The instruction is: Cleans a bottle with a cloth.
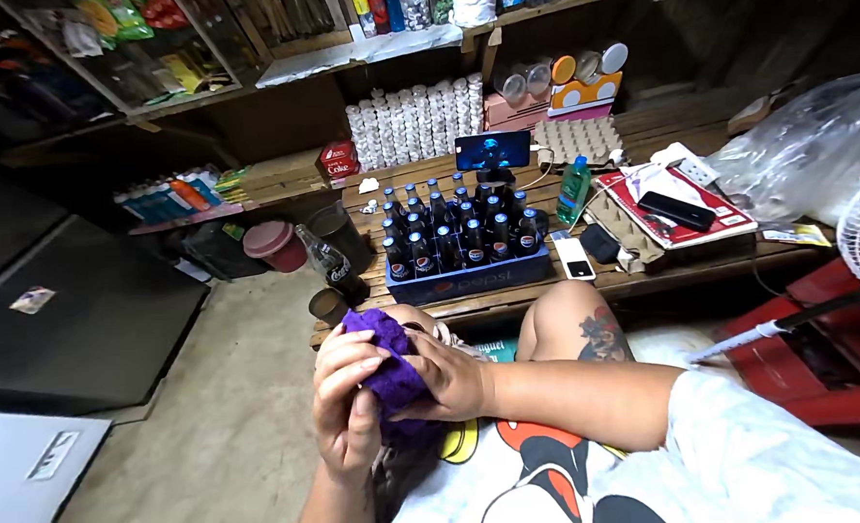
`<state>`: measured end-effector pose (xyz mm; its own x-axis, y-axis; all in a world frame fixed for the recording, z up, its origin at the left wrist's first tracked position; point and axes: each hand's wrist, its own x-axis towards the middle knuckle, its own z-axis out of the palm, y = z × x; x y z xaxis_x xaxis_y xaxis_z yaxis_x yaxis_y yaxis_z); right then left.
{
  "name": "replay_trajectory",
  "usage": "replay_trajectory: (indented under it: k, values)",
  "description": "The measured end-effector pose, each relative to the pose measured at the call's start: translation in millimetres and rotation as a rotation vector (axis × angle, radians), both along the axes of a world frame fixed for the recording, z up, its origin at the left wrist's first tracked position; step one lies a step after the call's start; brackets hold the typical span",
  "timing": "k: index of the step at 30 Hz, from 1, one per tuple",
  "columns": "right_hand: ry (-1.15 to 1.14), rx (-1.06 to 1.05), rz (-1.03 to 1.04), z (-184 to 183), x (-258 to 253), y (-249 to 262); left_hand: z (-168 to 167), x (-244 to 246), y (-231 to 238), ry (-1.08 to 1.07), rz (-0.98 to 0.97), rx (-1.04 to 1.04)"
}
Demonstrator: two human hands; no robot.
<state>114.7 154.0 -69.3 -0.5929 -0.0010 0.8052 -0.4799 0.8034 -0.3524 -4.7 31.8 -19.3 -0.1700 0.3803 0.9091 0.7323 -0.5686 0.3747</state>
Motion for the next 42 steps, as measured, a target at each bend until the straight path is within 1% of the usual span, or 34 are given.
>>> replay_trajectory:
  k: [4, 7, 9, 13, 15, 17, 21, 24, 29, 32, 35, 37, 42]
  values:
    - [-0.053, -0.058, -0.023, -0.2, -5.8, 7.3, 0.0, -0.4, -1.1, -0.112, -0.028, -0.001]
    - [-0.201, -0.137, -0.082, -4.6, -8.2, 8.8, 2.7, 3.7, -0.9, -0.269, -0.028, 0.079]
    - [-0.33, -0.182, -0.103, -6.9, -7.2, 10.8, 4.6, 4.2, -0.9, -0.368, -0.066, 0.105]
    - [-0.511, -0.232, -0.122, -8.5, -6.4, 16.4, 2.9, 1.6, 0.2, -0.535, -0.145, 0.163]
    - [-0.557, -0.235, -0.138, -11.3, -7.3, 17.7, -2.8, -2.2, 2.1, -0.557, -0.191, 0.233]
    - [-0.599, -0.244, -0.147, -12.6, -8.0, 18.9, -7.9, -7.0, 3.8, -0.521, -0.224, 0.289]
    - [-0.735, -0.29, -0.171, -10.7, -9.2, 22.0, -10.9, -10.3, 10.2, -0.483, -0.196, 0.357]
    - [-0.827, -0.332, -0.167, -9.9, -11.0, 25.7, -10.1, -12.5, 12.8, -0.481, -0.208, 0.326]
    - [-0.857, -0.388, -0.17, -13.0, -11.8, 29.0, -6.1, -10.5, 11.1, -0.436, -0.19, 0.169]
    - [-0.88, -0.422, -0.181, -12.9, -12.7, 30.4, -3.2, -9.6, 7.6, -0.529, -0.128, 0.083]
    - [-0.866, -0.44, -0.176, -14.2, -13.4, 30.8, -5.2, -12.8, 6.4, -0.625, -0.131, 0.028]
    - [-0.847, -0.452, -0.17, -14.9, -13.4, 30.6, -5.4, -9.6, 7.5, -0.685, -0.143, 0.018]
    - [-0.838, -0.46, -0.177, -17.2, -11.6, 28.3, -6.5, 8.7, 15.6, -0.686, -0.167, 0.07]
